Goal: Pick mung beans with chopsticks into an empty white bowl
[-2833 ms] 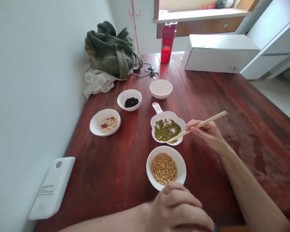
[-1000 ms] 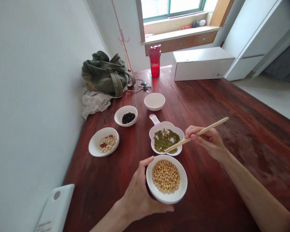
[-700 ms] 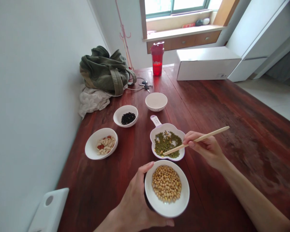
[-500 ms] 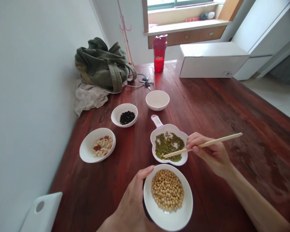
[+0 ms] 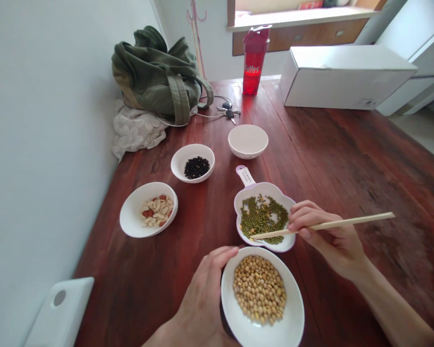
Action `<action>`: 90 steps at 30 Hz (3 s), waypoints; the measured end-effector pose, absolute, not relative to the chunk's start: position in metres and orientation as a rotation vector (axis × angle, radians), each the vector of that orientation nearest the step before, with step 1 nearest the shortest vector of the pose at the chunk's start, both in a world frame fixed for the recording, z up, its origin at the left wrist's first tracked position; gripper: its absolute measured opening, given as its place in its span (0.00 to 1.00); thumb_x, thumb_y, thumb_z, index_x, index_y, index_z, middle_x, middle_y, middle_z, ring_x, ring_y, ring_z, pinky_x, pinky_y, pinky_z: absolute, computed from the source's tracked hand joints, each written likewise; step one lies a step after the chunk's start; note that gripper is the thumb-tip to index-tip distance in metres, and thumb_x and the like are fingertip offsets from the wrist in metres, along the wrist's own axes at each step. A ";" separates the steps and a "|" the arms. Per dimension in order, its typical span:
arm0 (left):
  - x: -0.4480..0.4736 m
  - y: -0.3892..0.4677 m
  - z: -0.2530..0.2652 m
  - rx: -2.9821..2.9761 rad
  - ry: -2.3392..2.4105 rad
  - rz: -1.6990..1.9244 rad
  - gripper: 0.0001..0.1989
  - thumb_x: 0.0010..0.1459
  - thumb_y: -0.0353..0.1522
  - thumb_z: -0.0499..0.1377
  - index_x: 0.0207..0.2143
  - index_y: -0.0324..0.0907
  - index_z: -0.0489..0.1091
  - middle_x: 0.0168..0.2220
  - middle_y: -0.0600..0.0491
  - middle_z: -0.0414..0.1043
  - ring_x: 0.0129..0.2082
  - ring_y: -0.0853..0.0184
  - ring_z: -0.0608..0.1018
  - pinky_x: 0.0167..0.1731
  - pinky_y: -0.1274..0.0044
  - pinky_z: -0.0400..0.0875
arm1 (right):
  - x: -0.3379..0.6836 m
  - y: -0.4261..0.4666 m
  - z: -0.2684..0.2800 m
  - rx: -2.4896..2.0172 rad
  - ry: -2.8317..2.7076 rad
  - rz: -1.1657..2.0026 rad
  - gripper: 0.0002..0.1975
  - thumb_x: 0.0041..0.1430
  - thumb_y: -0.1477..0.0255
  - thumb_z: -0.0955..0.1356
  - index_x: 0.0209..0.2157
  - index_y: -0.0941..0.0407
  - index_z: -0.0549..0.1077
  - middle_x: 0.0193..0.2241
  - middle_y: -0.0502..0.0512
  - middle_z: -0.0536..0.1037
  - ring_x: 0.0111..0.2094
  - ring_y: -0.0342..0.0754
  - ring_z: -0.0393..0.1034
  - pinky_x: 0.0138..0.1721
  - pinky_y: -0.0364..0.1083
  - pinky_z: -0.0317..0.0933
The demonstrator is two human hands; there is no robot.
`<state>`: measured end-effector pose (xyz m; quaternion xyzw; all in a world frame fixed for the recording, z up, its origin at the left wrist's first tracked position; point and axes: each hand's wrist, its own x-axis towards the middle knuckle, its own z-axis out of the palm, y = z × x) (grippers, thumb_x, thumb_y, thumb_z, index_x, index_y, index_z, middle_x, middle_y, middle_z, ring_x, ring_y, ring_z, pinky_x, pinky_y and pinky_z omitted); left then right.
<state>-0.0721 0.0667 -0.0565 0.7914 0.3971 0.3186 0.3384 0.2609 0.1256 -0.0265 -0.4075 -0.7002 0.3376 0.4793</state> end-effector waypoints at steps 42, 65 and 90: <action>-0.074 0.072 -0.048 1.950 1.023 0.727 0.75 0.29 0.60 0.86 0.75 0.53 0.54 0.64 0.40 0.70 0.59 0.39 0.80 0.61 0.48 0.78 | 0.254 0.124 -0.027 -1.071 -1.641 0.757 0.07 0.74 0.71 0.73 0.43 0.47 0.87 0.37 0.54 0.87 0.45 0.55 0.79 0.52 0.56 0.74; -0.073 0.076 -0.043 2.001 0.997 0.720 0.74 0.34 0.62 0.84 0.76 0.53 0.53 0.65 0.40 0.70 0.60 0.40 0.79 0.62 0.49 0.77 | 0.253 0.127 -0.026 -1.040 -1.658 0.784 0.08 0.75 0.66 0.73 0.42 0.47 0.87 0.34 0.54 0.88 0.43 0.57 0.80 0.51 0.60 0.75; -0.074 0.074 -0.048 2.032 1.006 0.697 0.74 0.32 0.61 0.84 0.75 0.51 0.56 0.66 0.38 0.71 0.60 0.37 0.79 0.62 0.48 0.77 | 0.252 0.125 -0.027 -1.072 -1.563 0.787 0.07 0.74 0.67 0.73 0.43 0.48 0.88 0.37 0.57 0.88 0.44 0.57 0.81 0.49 0.58 0.77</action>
